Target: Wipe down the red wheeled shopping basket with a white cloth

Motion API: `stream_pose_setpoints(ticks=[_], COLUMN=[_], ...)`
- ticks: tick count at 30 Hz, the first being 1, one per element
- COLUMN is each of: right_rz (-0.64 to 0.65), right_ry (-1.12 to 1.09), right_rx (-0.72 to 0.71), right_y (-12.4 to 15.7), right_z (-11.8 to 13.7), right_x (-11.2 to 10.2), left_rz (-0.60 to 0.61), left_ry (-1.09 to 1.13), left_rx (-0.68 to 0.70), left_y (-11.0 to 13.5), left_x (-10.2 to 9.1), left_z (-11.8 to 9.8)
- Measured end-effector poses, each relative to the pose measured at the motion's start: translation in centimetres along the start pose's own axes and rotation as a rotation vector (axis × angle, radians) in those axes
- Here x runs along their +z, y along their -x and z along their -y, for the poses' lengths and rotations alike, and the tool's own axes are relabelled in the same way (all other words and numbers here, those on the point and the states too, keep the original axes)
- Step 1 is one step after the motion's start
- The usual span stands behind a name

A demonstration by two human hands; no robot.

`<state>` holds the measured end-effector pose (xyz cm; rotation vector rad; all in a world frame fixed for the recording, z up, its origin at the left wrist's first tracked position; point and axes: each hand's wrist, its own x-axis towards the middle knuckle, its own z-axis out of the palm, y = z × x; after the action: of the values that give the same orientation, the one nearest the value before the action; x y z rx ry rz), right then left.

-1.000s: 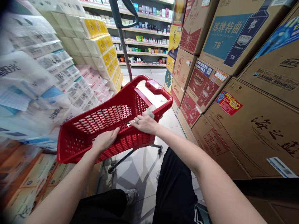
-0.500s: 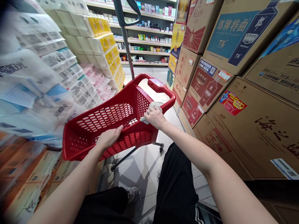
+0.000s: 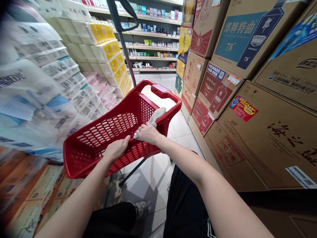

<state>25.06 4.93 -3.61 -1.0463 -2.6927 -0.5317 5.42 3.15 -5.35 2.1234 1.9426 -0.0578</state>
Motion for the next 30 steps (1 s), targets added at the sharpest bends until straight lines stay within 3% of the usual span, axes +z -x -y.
stream_pose_setpoints(ticks=[4,10,14,21,26,30], right_rz=[-0.001,-0.002,-0.041,-0.038,-0.086,-0.162], right_ry=[0.001,0.087,0.095,0.079,0.091,0.087], right_rx=[0.013,0.036,0.028,-0.044,0.143,0.227], right_y=[1.0,4.1,5.6,6.8,7.2,7.2], right_z=[-1.7,-7.6,-10.2,-13.0,-14.5,-13.4], right_x=[-0.6,-2.7,-3.6,-3.8,-3.6,-3.2], left_rz=[0.012,0.003,0.012,0.009,0.014,0.024], left_ry=[0.014,0.036,0.015,0.01,0.008,0.019], left_rx=[0.011,0.032,0.057,0.048,0.029,0.006], left_y=[0.3,0.6,0.6,0.7,0.9,0.9], left_x=[-0.3,-0.4,-0.3,-0.4,-0.6,-0.8], left_z=[0.1,-0.1,-0.1,-0.2,-0.2,-0.4])
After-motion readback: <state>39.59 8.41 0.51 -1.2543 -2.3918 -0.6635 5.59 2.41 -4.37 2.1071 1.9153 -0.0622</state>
